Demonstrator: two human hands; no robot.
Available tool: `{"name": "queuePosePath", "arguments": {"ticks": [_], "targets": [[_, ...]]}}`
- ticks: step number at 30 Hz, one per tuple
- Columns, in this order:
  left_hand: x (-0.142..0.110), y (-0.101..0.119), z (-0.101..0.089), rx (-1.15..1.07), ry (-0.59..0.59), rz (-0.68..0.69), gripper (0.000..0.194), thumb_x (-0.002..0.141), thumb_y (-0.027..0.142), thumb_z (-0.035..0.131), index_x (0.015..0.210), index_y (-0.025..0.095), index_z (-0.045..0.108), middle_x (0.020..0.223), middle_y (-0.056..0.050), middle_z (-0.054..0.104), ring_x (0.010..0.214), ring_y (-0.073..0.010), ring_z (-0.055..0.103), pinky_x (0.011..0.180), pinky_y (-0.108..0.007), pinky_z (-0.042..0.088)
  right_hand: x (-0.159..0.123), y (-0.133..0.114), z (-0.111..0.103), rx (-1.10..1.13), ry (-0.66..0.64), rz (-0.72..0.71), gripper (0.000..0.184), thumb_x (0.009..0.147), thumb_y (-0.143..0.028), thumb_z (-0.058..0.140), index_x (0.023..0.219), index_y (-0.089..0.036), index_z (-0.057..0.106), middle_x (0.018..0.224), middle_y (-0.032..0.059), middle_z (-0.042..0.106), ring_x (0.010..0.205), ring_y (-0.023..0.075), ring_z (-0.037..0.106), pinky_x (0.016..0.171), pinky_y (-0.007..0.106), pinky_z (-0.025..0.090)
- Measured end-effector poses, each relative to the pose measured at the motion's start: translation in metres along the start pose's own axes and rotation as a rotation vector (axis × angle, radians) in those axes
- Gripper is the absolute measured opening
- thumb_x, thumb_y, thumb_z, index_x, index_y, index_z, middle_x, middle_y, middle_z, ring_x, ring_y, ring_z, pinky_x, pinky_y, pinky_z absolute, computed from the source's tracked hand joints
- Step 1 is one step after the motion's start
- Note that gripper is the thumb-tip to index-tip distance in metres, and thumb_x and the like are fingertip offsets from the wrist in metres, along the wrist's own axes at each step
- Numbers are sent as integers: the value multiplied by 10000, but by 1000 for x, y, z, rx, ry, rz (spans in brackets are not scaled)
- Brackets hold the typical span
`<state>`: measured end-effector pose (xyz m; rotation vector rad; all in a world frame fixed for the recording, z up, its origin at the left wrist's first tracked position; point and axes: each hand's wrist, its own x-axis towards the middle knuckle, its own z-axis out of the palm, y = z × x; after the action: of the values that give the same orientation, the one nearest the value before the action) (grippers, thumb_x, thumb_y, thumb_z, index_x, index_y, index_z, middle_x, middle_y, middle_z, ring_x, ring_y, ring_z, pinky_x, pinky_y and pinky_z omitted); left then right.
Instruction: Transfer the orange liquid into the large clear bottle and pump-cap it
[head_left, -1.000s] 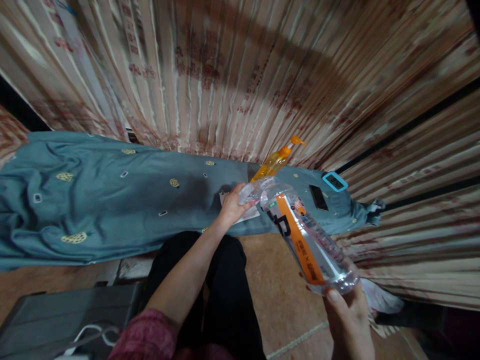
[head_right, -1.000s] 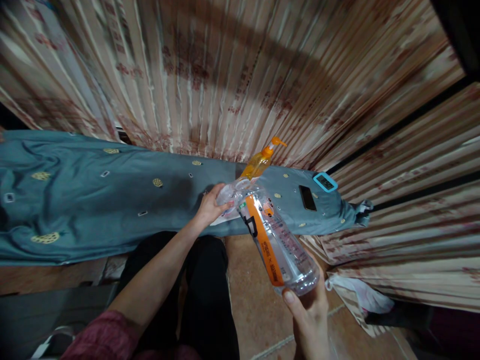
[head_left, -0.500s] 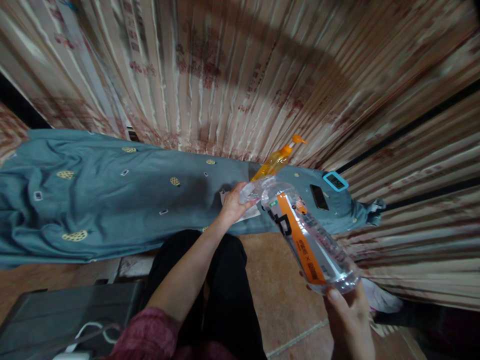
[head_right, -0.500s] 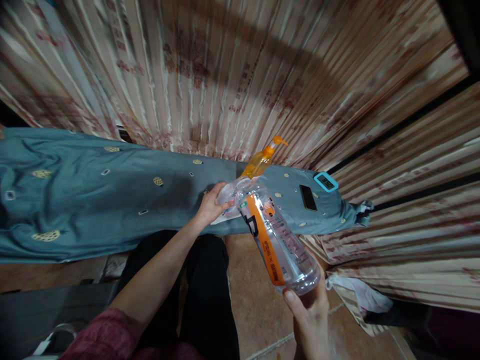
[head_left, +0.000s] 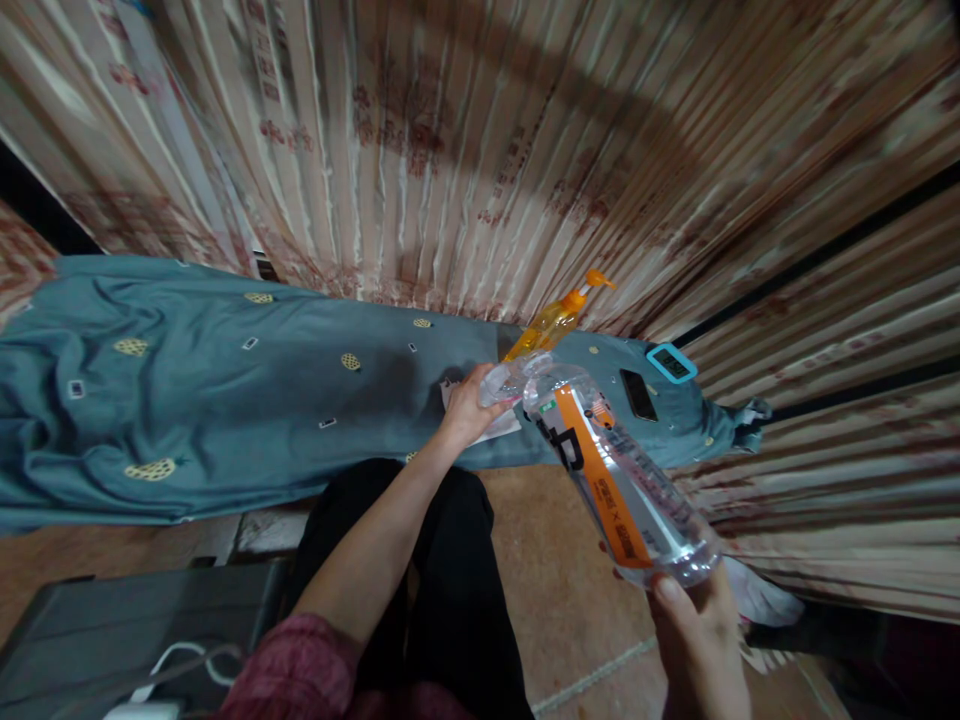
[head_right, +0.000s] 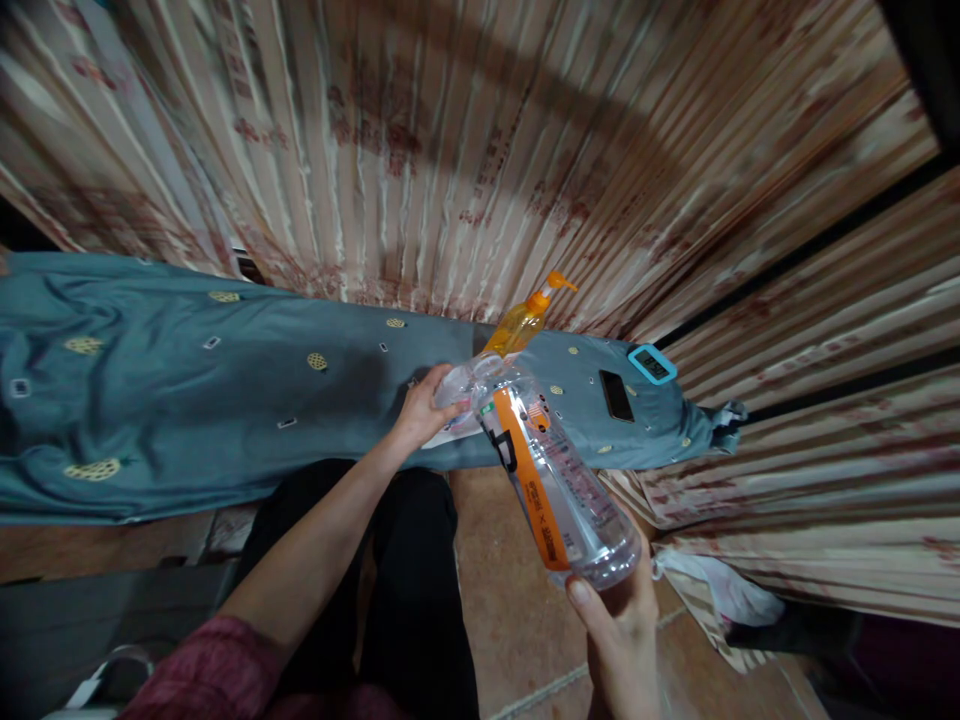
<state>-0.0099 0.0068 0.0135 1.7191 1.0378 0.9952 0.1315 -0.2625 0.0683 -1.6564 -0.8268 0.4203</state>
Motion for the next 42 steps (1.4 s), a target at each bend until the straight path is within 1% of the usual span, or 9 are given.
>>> {"name": "queuePosePath", "arguments": {"ticks": [3,7,10,16,22,28,36,39,42], "targets": [[0,1,0,-11,-3,4,538,679,231,762,1183,203,576,1143,-42,697,1039,-226,664,952,-337,509,1,2,-2,-10,6,4,762,712,-506,700,1383,-232,463,1269,102,587,1171,308,563,983,477,429],[0,2,-1,-2,-11,-2,537,684,227,760,1187,186,576,1127,-47,700,1021,-222,672,927,-313,515,-1,-1,0,-10,-2,0,742,729,-507,692,1378,-226,468,1258,110,595,1150,307,577,975,478,431],[0,2,-1,6,-10,-3,538,686,223,757,1192,182,577,1131,-47,700,1015,-223,673,928,-320,517,-2,-2,1,-1,-14,9,739,736,-501,693,1383,-231,460,1270,110,588,1145,302,581,978,475,426],[-1,3,0,3,-15,5,529,698,250,756,1192,188,578,1142,-39,699,1026,-217,668,931,-307,511,-1,3,0,12,-4,7,765,722,-521,703,1383,-220,462,1269,119,586,1138,306,585,976,481,423],[-2,6,-2,-15,-7,6,471,734,301,738,1172,205,592,1106,-28,710,994,-210,679,906,-295,516,-4,-4,5,60,15,75,768,705,-518,722,1378,-254,463,1280,108,579,1138,307,586,978,488,421],[-2,5,-3,-28,-20,10,475,745,332,730,1177,197,585,1129,-44,705,1012,-222,672,923,-319,512,-3,0,2,-18,-10,-12,740,750,-518,676,1391,-227,449,1287,119,582,1157,310,587,970,480,445],[-2,5,-4,-13,-25,8,468,754,335,724,1173,181,584,1129,-58,704,1016,-231,672,919,-326,511,-3,-4,4,-12,-8,5,745,741,-520,687,1390,-239,453,1300,125,573,1182,323,572,985,520,431],[-2,6,-4,-8,-27,-3,493,751,346,726,1191,182,576,1124,-58,706,1011,-230,676,920,-323,512,-4,-4,5,-11,5,2,754,739,-522,687,1394,-238,447,1278,127,586,1151,319,590,963,519,445],[-2,7,-5,2,-26,-2,489,758,359,720,1191,176,582,1119,-63,708,1012,-233,677,917,-315,513,-4,-5,5,-11,2,9,755,750,-524,673,1406,-238,433,1290,123,577,1163,317,583,970,515,442]]}}
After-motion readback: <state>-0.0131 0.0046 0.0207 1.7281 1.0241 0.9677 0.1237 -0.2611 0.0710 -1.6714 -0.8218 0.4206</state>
